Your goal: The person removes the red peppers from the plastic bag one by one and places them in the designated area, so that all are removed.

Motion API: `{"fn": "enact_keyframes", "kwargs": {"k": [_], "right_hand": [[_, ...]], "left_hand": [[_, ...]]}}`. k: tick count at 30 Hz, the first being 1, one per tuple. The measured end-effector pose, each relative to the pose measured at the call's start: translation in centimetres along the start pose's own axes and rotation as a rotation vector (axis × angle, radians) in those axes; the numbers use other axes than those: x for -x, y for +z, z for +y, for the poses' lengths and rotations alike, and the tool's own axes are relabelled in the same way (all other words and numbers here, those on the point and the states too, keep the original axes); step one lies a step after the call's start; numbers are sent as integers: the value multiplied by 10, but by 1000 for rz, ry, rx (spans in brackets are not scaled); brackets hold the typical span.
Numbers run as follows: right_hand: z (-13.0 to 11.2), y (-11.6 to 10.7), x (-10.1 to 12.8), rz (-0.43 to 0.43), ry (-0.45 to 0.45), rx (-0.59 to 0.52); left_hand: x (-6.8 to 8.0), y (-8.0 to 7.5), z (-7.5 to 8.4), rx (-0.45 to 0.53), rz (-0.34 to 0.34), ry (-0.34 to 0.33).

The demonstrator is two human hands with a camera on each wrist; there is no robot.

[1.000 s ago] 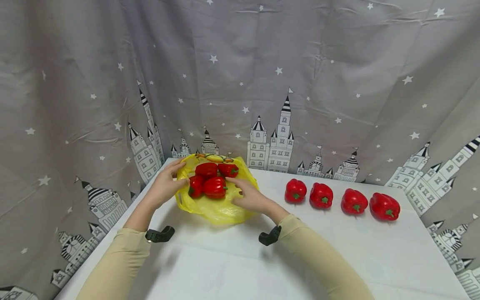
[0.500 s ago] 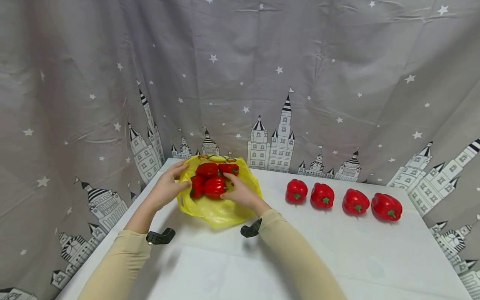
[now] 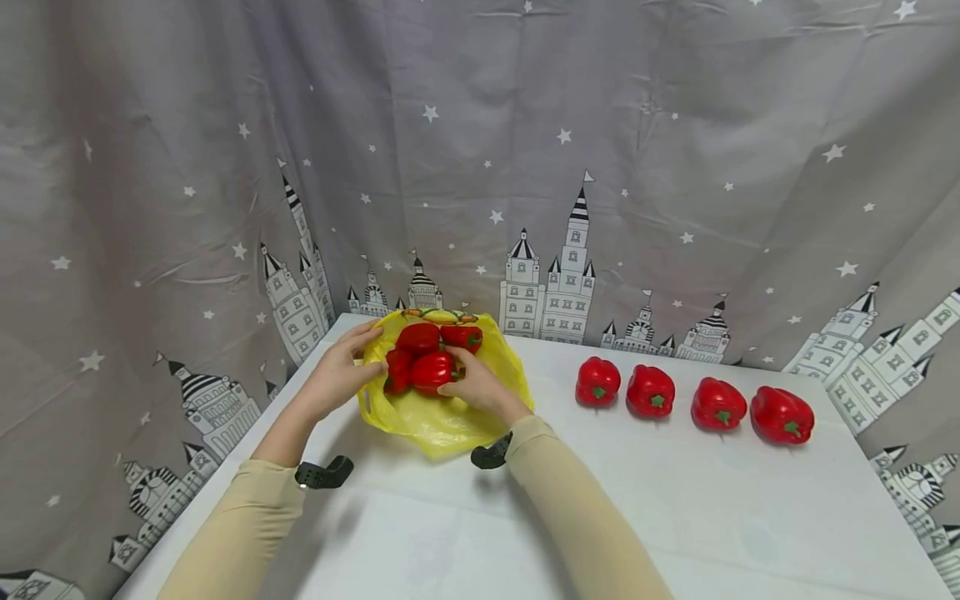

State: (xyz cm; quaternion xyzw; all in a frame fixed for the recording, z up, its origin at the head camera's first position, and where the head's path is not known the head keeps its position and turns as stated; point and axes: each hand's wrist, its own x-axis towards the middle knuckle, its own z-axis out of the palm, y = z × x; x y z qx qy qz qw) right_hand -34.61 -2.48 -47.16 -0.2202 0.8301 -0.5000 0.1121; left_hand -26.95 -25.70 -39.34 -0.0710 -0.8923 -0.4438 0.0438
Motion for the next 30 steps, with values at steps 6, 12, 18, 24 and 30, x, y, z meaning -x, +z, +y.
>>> {"fn": "enact_keyframes", "kwargs": {"k": [6, 12, 18, 24, 30], "right_hand": [[3, 0, 4, 20, 4, 15], [3, -3, 14, 15, 22, 50], [3, -4, 29, 17, 4, 125], [3, -3, 40, 40, 32, 190], [2, 0, 44, 45, 30, 202]], "left_hand": [[1, 0, 1, -1, -1, 10], [2, 0, 2, -1, -2, -1], [3, 0, 2, -13, -6, 7], [2, -2, 1, -19, -6, 22], [3, -1, 1, -19, -6, 28]]}}
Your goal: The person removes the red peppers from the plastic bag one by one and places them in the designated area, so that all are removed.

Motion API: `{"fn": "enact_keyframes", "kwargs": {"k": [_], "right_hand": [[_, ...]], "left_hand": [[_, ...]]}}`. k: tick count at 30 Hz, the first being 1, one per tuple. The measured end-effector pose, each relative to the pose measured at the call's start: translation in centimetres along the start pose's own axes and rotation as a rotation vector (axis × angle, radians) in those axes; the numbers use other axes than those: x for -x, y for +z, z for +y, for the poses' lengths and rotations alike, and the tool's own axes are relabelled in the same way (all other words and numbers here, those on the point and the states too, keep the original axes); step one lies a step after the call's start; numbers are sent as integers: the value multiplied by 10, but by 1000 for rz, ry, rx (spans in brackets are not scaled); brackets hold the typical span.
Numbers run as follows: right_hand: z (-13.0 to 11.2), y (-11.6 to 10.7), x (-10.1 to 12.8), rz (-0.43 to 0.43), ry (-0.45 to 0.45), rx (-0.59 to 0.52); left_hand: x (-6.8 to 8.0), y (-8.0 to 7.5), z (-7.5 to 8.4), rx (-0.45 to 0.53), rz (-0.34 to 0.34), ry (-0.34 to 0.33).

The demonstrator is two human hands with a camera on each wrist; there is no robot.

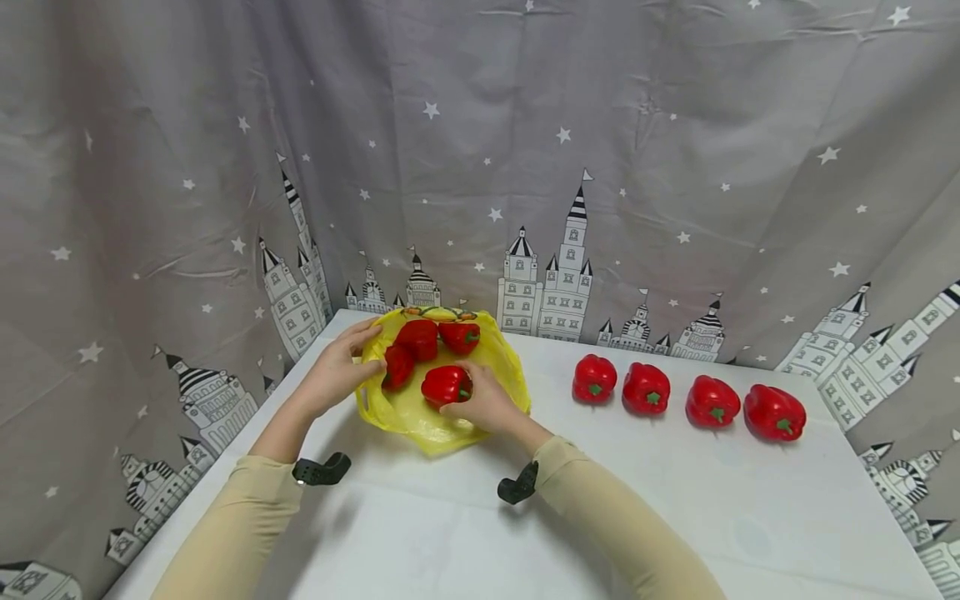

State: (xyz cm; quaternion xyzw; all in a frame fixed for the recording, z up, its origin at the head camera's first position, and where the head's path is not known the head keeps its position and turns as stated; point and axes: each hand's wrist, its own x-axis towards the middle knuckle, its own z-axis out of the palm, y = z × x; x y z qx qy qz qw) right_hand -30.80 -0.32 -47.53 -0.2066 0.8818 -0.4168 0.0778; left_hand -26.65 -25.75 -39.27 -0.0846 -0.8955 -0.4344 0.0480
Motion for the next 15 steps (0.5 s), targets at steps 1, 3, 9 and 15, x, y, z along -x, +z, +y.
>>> {"fn": "enact_keyframes", "kwargs": {"k": [1, 3, 9, 15], "right_hand": [[0, 0, 0, -5, 1, -1], [0, 0, 2, -20, -1, -12], [-3, -3, 9, -52, -14, -73], [1, -5, 15, -55, -40, -113]], "left_hand": [[0, 0, 0, 0, 1, 2], [0, 0, -1, -3, 6, 5], [0, -1, -4, -12, 7, 11], [1, -2, -5, 3, 7, 20]]}}
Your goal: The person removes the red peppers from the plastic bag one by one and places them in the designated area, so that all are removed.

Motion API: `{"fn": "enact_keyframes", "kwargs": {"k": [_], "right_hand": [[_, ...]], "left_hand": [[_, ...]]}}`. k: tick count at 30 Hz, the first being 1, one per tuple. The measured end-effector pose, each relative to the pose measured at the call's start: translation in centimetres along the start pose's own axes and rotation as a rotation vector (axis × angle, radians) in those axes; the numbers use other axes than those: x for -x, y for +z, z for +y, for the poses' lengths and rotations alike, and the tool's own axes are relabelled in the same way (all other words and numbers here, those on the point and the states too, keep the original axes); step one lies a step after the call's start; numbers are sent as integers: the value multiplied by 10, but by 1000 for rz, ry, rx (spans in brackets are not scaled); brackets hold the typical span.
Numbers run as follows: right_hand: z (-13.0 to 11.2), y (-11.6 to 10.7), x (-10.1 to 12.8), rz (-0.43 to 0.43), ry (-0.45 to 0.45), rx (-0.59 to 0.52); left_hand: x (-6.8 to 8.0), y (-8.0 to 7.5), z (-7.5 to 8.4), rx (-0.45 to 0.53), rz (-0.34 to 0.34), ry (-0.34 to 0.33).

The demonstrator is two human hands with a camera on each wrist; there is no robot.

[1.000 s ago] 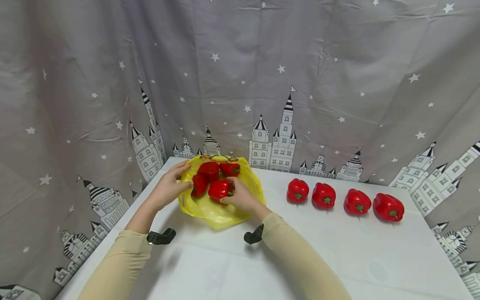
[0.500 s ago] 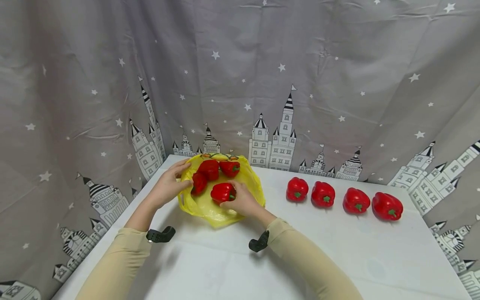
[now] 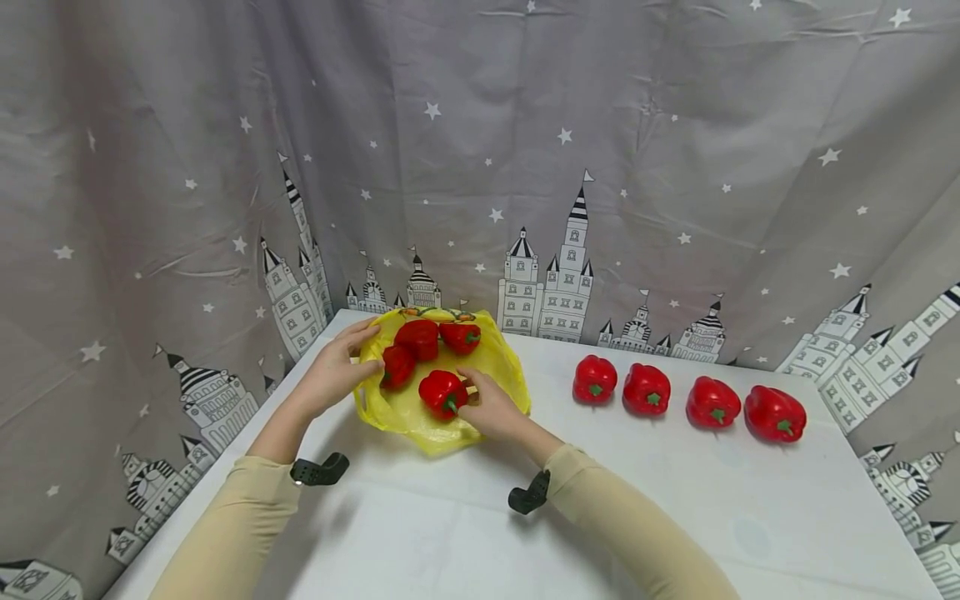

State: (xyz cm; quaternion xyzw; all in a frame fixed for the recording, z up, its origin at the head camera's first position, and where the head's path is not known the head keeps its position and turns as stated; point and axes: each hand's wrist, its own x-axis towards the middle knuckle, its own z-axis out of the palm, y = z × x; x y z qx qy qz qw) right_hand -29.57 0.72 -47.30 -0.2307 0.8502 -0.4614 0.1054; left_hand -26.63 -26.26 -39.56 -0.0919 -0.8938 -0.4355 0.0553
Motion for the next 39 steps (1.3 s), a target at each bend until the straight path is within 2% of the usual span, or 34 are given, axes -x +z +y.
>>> {"fn": "enact_keyframes", "kwargs": {"k": [11, 17, 20, 25, 39], "right_hand": [[1, -2, 3, -17, -7, 37], [0, 1, -7, -88, -41, -32], [1, 5, -14, -114, -29, -31], [2, 12, -21, -112, -5, 6], [2, 16, -22, -89, -25, -13]], "left_hand": [[1, 0, 0, -5, -10, -19], [2, 0, 1, 0, -8, -11], [3, 1, 1, 1, -9, -13], [5, 3, 3, 4, -9, -11], [4, 0, 1, -12, -9, -12]]}}
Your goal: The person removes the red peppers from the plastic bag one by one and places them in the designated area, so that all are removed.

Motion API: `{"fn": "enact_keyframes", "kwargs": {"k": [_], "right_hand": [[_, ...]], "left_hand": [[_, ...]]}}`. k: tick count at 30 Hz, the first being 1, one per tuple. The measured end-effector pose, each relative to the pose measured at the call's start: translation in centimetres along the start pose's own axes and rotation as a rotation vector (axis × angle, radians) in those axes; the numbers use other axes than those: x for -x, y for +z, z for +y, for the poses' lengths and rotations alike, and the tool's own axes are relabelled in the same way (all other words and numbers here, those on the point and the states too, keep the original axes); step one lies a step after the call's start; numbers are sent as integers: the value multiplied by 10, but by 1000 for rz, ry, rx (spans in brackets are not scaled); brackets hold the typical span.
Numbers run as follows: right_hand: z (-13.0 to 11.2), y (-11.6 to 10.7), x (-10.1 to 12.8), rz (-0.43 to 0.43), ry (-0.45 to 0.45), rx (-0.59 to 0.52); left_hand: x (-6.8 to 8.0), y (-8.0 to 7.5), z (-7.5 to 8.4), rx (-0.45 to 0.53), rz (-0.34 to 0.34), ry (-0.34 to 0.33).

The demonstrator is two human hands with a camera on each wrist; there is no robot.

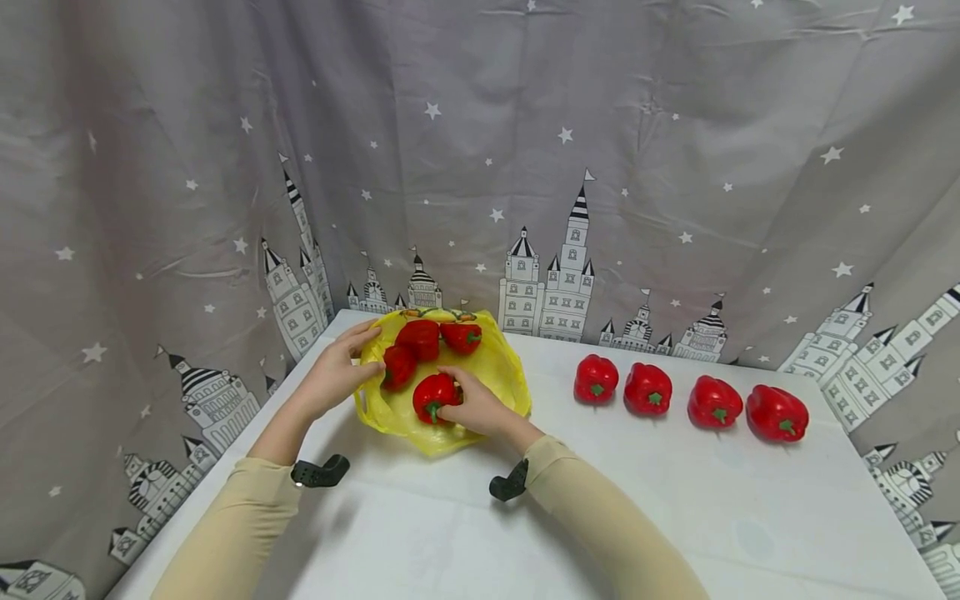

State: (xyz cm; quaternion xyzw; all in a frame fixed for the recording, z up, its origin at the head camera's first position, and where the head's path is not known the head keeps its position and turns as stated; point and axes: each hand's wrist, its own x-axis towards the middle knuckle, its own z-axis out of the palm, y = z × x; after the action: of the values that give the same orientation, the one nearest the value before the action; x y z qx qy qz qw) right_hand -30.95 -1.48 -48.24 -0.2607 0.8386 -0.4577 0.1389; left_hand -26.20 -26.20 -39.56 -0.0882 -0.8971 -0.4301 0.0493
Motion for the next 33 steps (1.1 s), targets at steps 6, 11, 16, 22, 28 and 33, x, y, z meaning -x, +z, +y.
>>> {"fn": "enact_keyframes", "kwargs": {"k": [6, 11, 16, 22, 28, 33], "right_hand": [[1, 1, 1, 0, -1, -13], [1, -2, 5, 2, 0, -25], [-5, -10, 15, 13, 8, -37], [-9, -25, 32, 9, 0, -64], [-5, -44, 52, 15, 2, -69], [3, -62, 72, 44, 30, -62]], "left_hand": [[0, 0, 1, 2, -2, 5], [0, 0, 2, 0, 1, 10], [0, 0, 0, -6, -3, 10], [-2, -1, -3, -9, -6, 0], [-2, 0, -2, 14, -13, -4], [-2, 0, 0, 21, -13, 8]]}}
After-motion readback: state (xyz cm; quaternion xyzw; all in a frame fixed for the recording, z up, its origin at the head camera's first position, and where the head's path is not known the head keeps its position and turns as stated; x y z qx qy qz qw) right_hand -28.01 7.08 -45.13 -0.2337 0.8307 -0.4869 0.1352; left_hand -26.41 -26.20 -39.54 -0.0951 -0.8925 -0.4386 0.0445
